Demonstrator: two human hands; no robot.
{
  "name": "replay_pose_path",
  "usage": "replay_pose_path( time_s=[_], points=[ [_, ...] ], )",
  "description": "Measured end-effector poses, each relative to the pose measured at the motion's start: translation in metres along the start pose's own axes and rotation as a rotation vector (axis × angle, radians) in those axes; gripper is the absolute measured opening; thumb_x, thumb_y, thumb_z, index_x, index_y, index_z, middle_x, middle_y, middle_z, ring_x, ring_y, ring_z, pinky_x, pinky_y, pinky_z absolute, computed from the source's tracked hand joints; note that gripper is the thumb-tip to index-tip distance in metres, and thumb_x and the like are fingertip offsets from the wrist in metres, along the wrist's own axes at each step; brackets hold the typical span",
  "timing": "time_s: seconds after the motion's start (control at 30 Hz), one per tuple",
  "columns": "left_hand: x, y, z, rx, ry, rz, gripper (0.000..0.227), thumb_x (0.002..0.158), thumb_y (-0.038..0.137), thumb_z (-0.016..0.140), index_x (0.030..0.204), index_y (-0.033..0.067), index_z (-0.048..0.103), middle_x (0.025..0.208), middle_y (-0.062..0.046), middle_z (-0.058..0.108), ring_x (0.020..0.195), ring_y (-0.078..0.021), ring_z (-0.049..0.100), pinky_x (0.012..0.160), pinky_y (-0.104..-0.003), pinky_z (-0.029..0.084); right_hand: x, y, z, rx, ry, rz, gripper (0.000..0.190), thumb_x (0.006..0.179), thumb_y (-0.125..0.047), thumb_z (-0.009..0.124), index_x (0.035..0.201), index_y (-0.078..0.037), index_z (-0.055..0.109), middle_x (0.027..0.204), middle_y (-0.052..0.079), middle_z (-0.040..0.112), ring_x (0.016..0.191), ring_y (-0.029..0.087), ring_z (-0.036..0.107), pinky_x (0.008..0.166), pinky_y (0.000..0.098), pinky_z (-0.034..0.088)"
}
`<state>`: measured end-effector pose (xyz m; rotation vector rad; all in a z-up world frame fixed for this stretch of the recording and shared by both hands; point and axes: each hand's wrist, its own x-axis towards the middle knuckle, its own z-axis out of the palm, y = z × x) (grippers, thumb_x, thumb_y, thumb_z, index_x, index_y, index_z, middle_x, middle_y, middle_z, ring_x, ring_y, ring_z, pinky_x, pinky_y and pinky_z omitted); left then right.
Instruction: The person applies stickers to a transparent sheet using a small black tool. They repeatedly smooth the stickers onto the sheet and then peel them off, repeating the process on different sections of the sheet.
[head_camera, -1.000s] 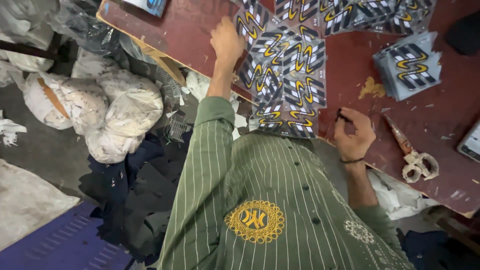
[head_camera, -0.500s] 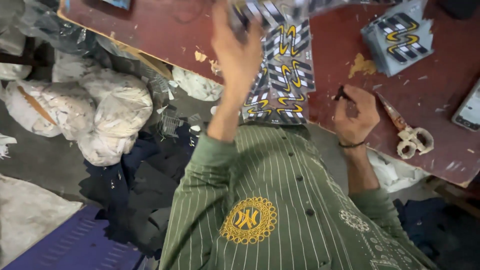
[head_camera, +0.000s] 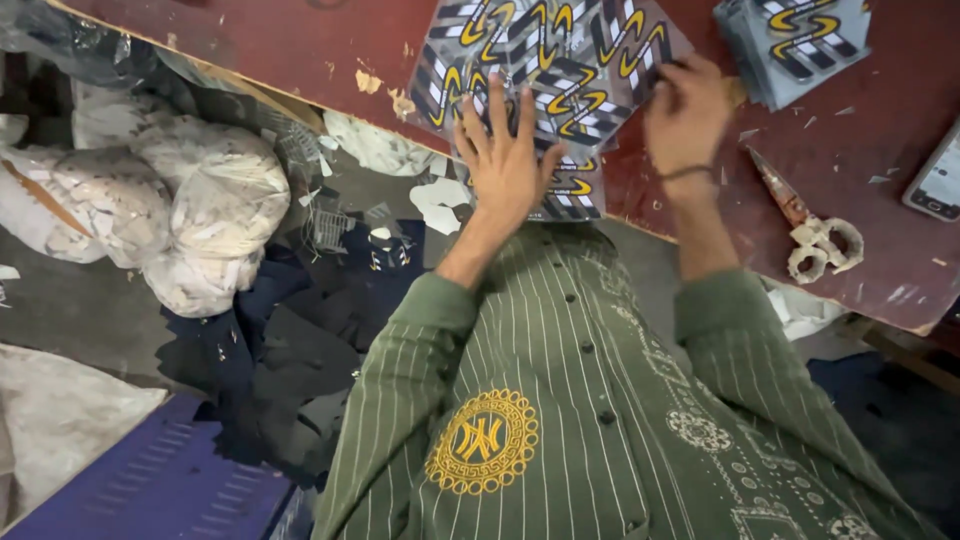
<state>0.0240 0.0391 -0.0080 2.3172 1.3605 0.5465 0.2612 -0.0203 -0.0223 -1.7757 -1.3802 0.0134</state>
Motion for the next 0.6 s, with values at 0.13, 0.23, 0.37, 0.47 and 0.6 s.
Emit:
replay_pose_path(
  time_s=[0.13,0.23,0.37,0.47,0.6],
  points=[
    [0.003,-0.005,0.017,0.083,-0.027,-0.090,0.092,0.081,0.055,0.079,0.158,0.0203,0.041,0.167,-0.025,0.006,0.149,-0.0616,0.005,0.116,-0.079,0.005,-0.030,0.001,0.034,-0.229,-0.382,-0.224,0.038,0.093,0.000,0.057,0.130,0.002,0.065,0.137,0.023,0.065,0.125,0.039,0.063,0.109,0.0455,0.050],
    [0.005,0.001,0.008,0.066,-0.064,-0.169,0.096,0.074,0.055,0.082,0.156,0.0252,0.042,0.167,-0.025,0.002,0.150,-0.0609,0.001,0.116,-0.079,0.003,0.009,-0.008,0.019,-0.298,-0.652,-0.145,0.040,0.096,-0.003,0.055,0.134,0.002,0.062,0.139,0.023,0.063,0.127,0.041,0.062,0.106,0.0478,0.050],
    [0.010,0.008,0.005,-0.013,-0.039,-0.228,0.093,0.073,0.056,0.083,0.153,0.0305,0.045,0.168,-0.024,0.002,0.152,-0.0603,0.001,0.118,-0.078,0.003,0.056,0.019,0.026,-0.437,-0.749,0.564,0.032,0.108,-0.018,0.046,0.127,-0.008,0.069,0.127,0.019,0.071,0.116,0.033,0.070,0.103,0.0400,0.055],
    [0.010,0.006,0.009,0.018,-0.077,-0.282,0.095,0.069,0.053,0.084,0.153,0.0315,0.046,0.168,-0.023,0.003,0.152,-0.0587,0.001,0.120,-0.076,0.002,-0.014,-0.005,0.075,-0.204,-0.738,-0.400,0.055,0.086,-0.009,0.060,0.138,0.010,0.058,0.129,0.030,0.060,0.118,0.042,0.062,0.098,0.0465,0.053],
    [0.009,0.002,0.011,-0.053,0.004,-0.238,0.097,0.068,0.057,0.085,0.152,0.0293,0.046,0.167,-0.024,0.002,0.150,-0.0609,0.000,0.118,-0.077,0.001,0.055,0.043,0.075,-0.354,-0.594,-0.571,0.044,0.087,0.000,0.059,0.130,-0.008,0.063,0.145,0.015,0.062,0.139,0.035,0.060,0.115,0.0437,0.053]
  ],
)
